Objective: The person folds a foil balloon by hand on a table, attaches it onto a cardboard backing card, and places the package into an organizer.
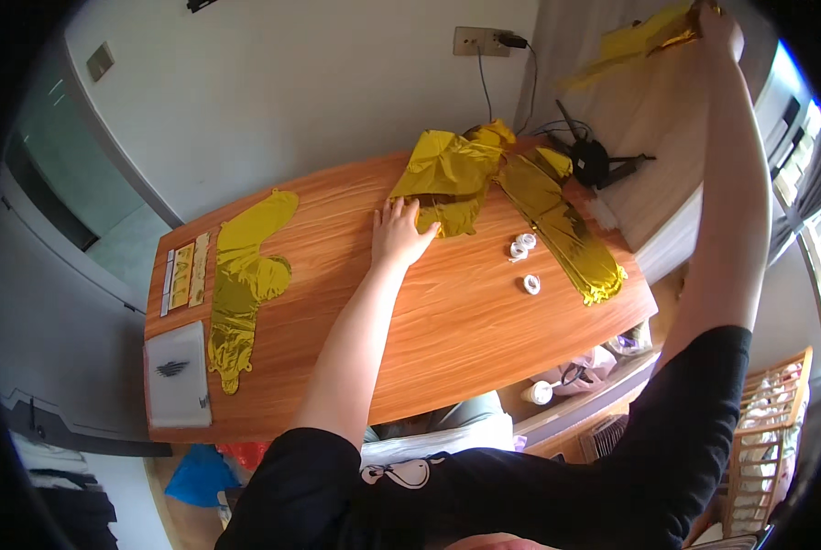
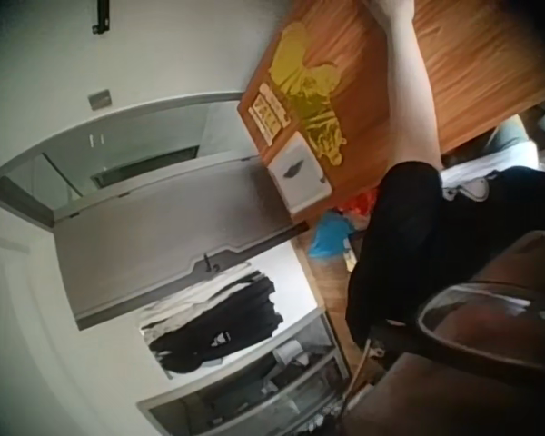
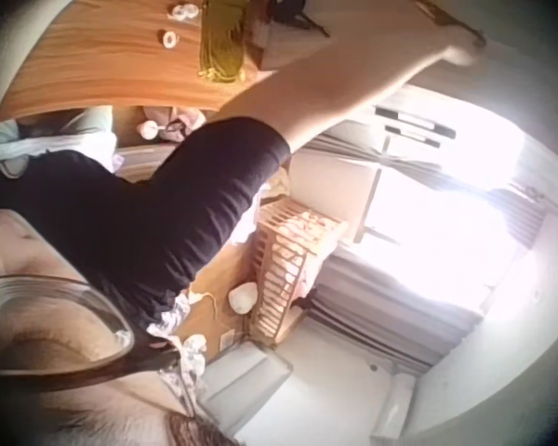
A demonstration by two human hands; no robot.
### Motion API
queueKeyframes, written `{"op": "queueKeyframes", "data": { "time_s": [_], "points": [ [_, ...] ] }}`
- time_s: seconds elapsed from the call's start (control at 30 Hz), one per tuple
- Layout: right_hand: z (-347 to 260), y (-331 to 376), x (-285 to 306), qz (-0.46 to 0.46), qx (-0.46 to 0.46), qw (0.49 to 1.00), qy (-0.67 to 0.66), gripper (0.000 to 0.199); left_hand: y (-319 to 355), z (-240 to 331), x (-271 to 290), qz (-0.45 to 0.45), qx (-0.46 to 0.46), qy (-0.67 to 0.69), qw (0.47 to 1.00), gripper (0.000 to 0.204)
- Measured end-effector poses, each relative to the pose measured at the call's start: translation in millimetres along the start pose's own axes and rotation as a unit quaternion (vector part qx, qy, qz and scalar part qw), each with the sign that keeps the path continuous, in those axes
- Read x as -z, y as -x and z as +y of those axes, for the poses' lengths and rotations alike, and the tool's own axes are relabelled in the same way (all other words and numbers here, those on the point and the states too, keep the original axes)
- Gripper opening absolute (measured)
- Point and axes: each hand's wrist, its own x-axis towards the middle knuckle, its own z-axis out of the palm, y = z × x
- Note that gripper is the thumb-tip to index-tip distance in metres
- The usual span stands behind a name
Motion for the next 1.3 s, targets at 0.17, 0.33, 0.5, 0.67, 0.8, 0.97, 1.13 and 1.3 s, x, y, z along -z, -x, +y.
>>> {"op": "queueKeyframes", "data": {
  "time_s": [0.17, 0.33, 0.5, 0.67, 0.8, 0.97, 1.13, 1.3],
  "points": [
    [-31, 161, 104, 0.166, 0.214, 0.929, -0.251, 0.027, 32, -55, 14, 0.001, 0.077, -0.044, 0.996, 0.081],
    [59, 311, 221, 0.134, 0.428, 0.83, -0.332, 0.025, 28, -43, 22, 0.081, 0.039, 0.001, 0.996, 0.062],
    [100, 411, 320, 0.104, 0.528, 0.781, -0.318, 0.011, 52, -25, 26, 0.189, -0.137, 0.225, 0.946, 0.077],
    [127, 452, 391, -0.101, 0.602, 0.675, -0.415, 0.018, 178, 76, 81, 0.212, -0.392, 0.32, 0.836, 0.122],
    [127, 451, 412, -0.112, 0.699, 0.515, -0.483, 0.015, 254, 107, 139, 0.162, -0.403, 0.354, 0.828, 0.067],
    [116, 447, 410, -0.181, 0.722, 0.371, -0.555, 0.013, 308, 62, 154, -0.019, -0.464, 0.42, 0.779, 0.015],
    [47, 458, 358, -0.281, 0.617, 0.401, -0.617, 0.01, 381, 3, 174, -0.046, -0.225, 0.442, 0.867, 0.018],
    [-61, 494, 321, -0.312, 0.526, 0.499, -0.614, 0.015, 367, -41, 166, -0.04, 0.061, 0.512, 0.856, 0.024]
  ]
}}
